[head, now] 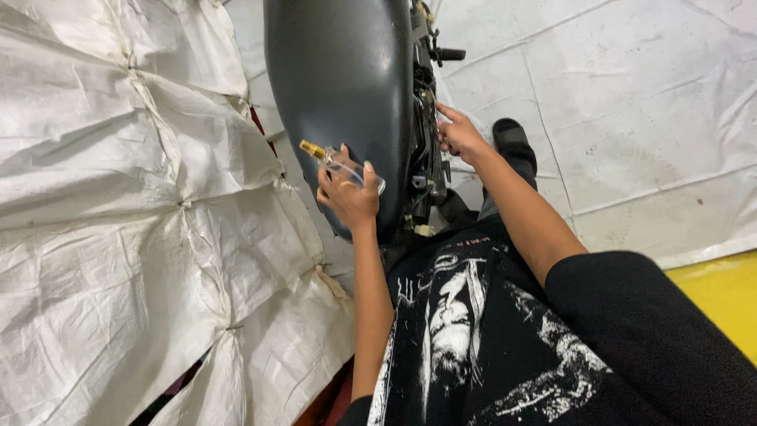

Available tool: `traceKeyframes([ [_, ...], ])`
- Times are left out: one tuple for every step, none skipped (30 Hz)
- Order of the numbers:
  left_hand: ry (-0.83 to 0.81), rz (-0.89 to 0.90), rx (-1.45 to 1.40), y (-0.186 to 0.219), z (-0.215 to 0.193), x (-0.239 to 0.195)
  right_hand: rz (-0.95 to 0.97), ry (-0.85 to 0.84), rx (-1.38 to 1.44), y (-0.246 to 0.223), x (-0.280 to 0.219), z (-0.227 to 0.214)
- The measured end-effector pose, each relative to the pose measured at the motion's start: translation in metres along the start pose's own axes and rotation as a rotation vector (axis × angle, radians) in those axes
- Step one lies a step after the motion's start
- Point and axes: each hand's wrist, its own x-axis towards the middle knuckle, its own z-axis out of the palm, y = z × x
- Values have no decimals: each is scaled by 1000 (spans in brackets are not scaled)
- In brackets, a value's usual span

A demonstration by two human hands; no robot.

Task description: The person uses a wrench to tighten bolts on the rear underside of a motorcycle seat while holding a small spray bottle in the other hand. The person repeatedly moves around the rear of the bike to access different fasteners.

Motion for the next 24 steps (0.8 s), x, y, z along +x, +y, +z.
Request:
traceKeyframes([
  [5,3,4,2,-3,-2,-3,-4,4,0,1,-3],
  [0,1,3,5,-6,-3,-13,-7,-8,0,3,-6],
  [1,9,-8,8,-4,4,-36,-1,-18,-6,12,-8],
  [11,22,-15,6,-1,14,-51,4,-12,-4,32,-6],
  [0,18,9,5,-4,8,-50,-14,-43,10,39,-10],
  [-10,13,33,3,-5,2,-49,-33,-73,25,46,-15],
  [-37,3,48,5,-11,-1,-17,-34,-70,26,39,-17],
  [-36,6,50,6,-17,-4,-4,-47,-81,26,33,-18],
  [-12,12,31,15,-12,6,-21,-54,-103,10,41,-26],
  [-15,6,24,13,-11,2,-18,-50,-111,8,38,-29],
  [-18,16,41,10,-11,2,-43,-93,-122,4,38,-28],
  [-20,27,58,7,-10,2,-69,-136,-133,0,38,-28],
  [-39,25,70,14,-18,2,-48,-136,-125,-15,21,-28],
  [-51,22,49,22,-26,3,14,-201,-105,-32,4,-29],
  [-54,23,19,33,-31,9,63,-261,-86,-54,-9,-32],
  [-65,27,23,33,-35,7,72,-257,-79,-51,-13,-34],
  [-70,23,13,35,-36,8,65,-277,-98,-53,-12,-35],
  [-74,20,3,38,-37,9,58,-297,-117,-55,-12,-37],
  [-82,20,7,38,-36,9,66,-295,-112,-59,-11,-39],
  [-69,28,6,38,-35,10,91,-307,-167,-63,-10,-41],
  [-56,35,6,38,-35,10,117,-319,-223,-66,-9,-42],
  [-64,35,10,34,-33,6,124,-319,-219,-59,-10,-46],
  [-63,36,23,32,-31,6,118,-347,-149,-54,-8,-49],
  [-62,36,36,30,-29,6,111,-374,-79,-51,-6,-52],
])
